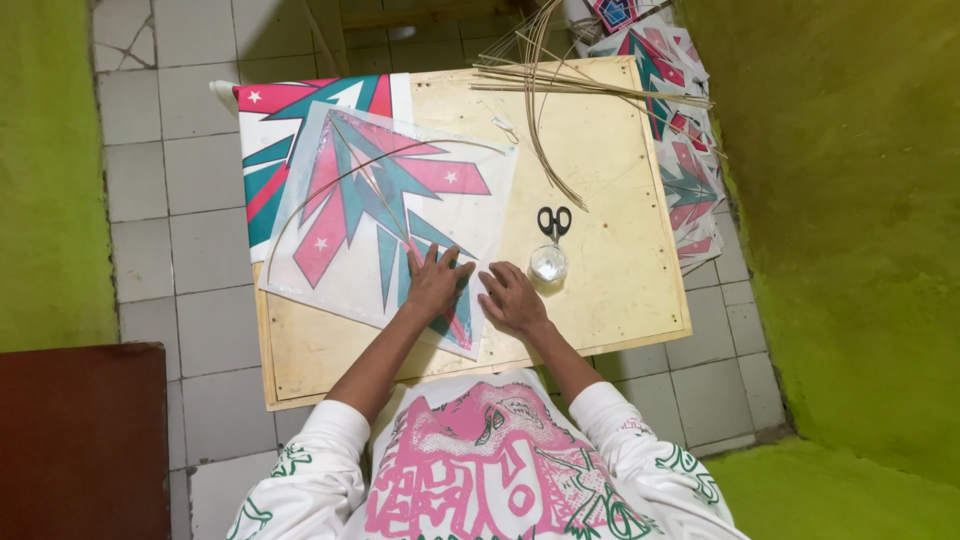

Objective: Assembling a kite by applying glue to the edges of the paper sail and folding them over the bamboo frame.

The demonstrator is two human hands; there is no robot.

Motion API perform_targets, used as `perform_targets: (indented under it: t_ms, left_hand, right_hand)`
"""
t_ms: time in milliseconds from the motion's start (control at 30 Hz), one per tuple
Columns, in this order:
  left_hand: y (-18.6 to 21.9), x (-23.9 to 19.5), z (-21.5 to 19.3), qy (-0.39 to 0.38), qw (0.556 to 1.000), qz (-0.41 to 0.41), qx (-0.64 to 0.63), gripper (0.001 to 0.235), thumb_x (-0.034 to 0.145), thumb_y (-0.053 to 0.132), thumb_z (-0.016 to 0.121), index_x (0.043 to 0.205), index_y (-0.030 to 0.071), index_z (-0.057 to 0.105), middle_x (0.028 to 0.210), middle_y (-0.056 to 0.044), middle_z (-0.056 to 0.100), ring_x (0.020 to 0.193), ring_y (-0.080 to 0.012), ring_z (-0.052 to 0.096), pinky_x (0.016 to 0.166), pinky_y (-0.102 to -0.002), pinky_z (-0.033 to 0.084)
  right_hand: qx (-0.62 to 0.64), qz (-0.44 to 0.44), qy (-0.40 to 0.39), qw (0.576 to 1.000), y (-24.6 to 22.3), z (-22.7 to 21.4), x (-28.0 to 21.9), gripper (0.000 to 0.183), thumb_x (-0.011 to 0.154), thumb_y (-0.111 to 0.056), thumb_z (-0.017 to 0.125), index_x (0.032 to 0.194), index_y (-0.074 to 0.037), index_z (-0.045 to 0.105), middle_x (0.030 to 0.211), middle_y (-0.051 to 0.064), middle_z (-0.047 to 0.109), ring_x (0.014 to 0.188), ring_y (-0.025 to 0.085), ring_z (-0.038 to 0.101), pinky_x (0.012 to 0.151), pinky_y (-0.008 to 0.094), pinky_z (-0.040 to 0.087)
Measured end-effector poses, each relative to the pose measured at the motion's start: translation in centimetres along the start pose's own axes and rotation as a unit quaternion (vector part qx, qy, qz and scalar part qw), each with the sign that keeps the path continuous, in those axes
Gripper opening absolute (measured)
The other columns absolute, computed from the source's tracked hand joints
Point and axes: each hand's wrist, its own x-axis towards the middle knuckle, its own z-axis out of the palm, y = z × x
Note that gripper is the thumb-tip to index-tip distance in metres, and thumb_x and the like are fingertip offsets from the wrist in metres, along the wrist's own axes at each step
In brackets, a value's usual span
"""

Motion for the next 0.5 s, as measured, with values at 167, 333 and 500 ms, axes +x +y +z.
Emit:
perform_targets:
  t_ms: [167, 333, 500]
  left_hand:
    - [0.2, 0.0, 0.0, -0.011, 1.0, -0.003, -0.003, 0.057, 0.088, 0.028, 0.078, 0.141, 0.036, 0.061, 0.159, -0.004, 0.044, 0.149, -0.045, 0.033, 0.112, -0.081, 0.022]
    - [0.0, 0.4, 0.5, -0.019, 1.0, -0.008, 0.001, 0.058, 0.088, 0.028, 0.078, 0.141, 0.039, 0.06, 0.16, -0.002, 0.041, 0.15, -0.0443, 0.031, 0.113, -0.081, 0.02]
    - [-0.1, 0.4, 0.3, 0.008, 1.0, -0.005, 0.003, 0.057, 0.086, 0.027, 0.08, 0.139, 0.038, 0.063, 0.158, -0.003, 0.045, 0.149, -0.0446, 0.033, 0.112, -0.082, 0.02]
  right_hand:
    - [0.024, -0.003, 0.006, 1.0, -0.6, -1.2, 0.1, 0.037, 0.097, -0.043, 0.061, 0.124, -0.019, 0.067, 0.117, 0.014, 0.059, 0.118, 0.036, 0.061, 0.093, 0.044, 0.054]
    - [0.014, -0.008, 0.023, 1.0, -0.5, -1.3, 0.5, 0.033, 0.097, -0.038, 0.062, 0.122, -0.017, 0.068, 0.113, 0.014, 0.06, 0.114, 0.035, 0.062, 0.097, 0.044, 0.052]
    - [0.006, -0.023, 0.056, 0.998, -0.4, -1.6, 1.1, 0.038, 0.097, -0.043, 0.06, 0.123, -0.017, 0.067, 0.109, 0.016, 0.059, 0.111, 0.035, 0.062, 0.098, 0.045, 0.051]
